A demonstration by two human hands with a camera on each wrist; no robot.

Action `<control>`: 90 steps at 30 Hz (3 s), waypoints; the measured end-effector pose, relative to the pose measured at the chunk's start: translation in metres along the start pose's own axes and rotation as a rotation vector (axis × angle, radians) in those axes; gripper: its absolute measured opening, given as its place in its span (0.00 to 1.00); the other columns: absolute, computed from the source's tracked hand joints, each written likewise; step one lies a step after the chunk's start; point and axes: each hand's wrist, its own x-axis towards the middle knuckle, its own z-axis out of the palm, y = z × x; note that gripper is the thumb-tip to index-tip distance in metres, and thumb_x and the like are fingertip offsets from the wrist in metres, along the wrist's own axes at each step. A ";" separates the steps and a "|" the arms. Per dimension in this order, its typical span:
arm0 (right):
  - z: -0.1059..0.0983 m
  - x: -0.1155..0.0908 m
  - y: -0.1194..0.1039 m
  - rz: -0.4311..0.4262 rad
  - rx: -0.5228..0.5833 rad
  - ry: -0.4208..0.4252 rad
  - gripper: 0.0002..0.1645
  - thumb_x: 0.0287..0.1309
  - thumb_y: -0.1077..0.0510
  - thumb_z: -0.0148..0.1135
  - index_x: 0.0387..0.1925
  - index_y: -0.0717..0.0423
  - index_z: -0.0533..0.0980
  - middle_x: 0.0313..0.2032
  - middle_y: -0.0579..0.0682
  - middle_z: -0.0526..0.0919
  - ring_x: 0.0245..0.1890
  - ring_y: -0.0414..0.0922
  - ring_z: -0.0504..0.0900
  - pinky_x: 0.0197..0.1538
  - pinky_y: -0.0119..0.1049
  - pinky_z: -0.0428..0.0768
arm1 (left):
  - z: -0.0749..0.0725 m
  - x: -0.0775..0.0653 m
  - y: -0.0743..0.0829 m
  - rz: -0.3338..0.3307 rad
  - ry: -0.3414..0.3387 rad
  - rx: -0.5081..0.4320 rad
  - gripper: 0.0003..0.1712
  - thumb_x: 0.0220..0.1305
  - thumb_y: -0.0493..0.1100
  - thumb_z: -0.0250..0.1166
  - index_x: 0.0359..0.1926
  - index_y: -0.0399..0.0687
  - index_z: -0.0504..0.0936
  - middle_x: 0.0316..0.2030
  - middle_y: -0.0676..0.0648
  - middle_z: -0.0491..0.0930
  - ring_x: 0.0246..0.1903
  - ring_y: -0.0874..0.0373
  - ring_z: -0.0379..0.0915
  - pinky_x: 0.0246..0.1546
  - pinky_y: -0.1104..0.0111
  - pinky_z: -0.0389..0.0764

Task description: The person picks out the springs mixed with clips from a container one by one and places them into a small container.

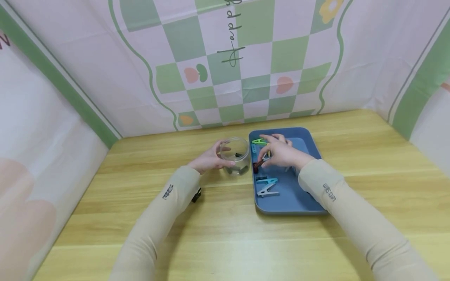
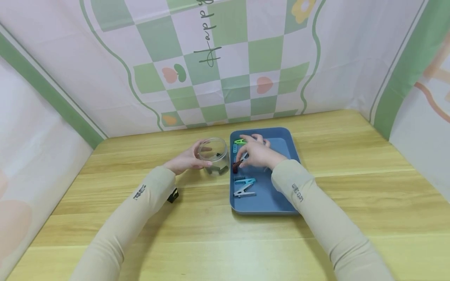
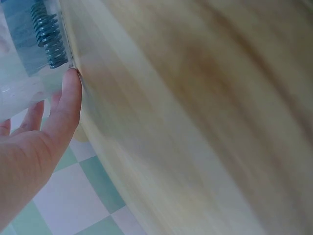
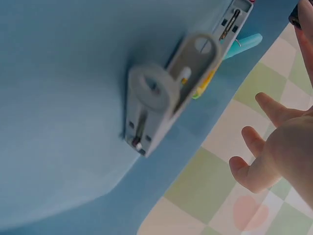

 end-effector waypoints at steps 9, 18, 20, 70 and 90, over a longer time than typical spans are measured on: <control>-0.011 -0.001 -0.003 0.013 -0.020 0.012 0.05 0.50 0.58 0.70 0.31 0.45 0.84 0.73 0.58 0.45 0.69 0.67 0.34 0.63 0.68 0.36 | 0.000 -0.001 0.002 0.005 -0.012 -0.016 0.49 0.58 0.33 0.65 0.73 0.55 0.46 0.70 0.43 0.55 0.30 0.60 0.70 0.28 0.74 0.69; -0.022 -0.002 -0.004 -0.010 -0.053 0.038 0.05 0.50 0.57 0.70 0.32 0.46 0.83 0.72 0.61 0.47 0.68 0.69 0.37 0.61 0.69 0.38 | 0.000 -0.004 0.003 0.014 -0.021 -0.011 0.50 0.56 0.36 0.68 0.72 0.55 0.47 0.69 0.42 0.56 0.31 0.61 0.72 0.29 0.75 0.70; -0.024 -0.003 -0.004 -0.008 -0.049 0.043 0.05 0.51 0.57 0.70 0.32 0.46 0.83 0.73 0.60 0.47 0.68 0.69 0.36 0.61 0.69 0.38 | 0.001 -0.003 0.005 0.007 -0.021 0.001 0.50 0.56 0.36 0.68 0.72 0.55 0.47 0.69 0.42 0.56 0.32 0.61 0.73 0.29 0.75 0.70; -0.016 0.020 -0.047 -0.084 0.014 0.253 0.08 0.55 0.56 0.67 0.38 0.51 0.83 0.72 0.59 0.49 0.69 0.65 0.38 0.64 0.65 0.37 | 0.000 0.000 0.001 -0.007 -0.012 -0.041 0.49 0.58 0.33 0.65 0.72 0.55 0.46 0.69 0.42 0.55 0.31 0.61 0.69 0.28 0.72 0.66; -0.008 0.025 -0.051 -0.076 0.017 0.219 0.08 0.56 0.55 0.67 0.38 0.50 0.82 0.72 0.59 0.49 0.70 0.63 0.37 0.64 0.64 0.37 | -0.001 0.001 0.000 -0.001 -0.025 -0.014 0.48 0.59 0.36 0.66 0.72 0.60 0.47 0.69 0.43 0.55 0.37 0.59 0.71 0.30 0.70 0.67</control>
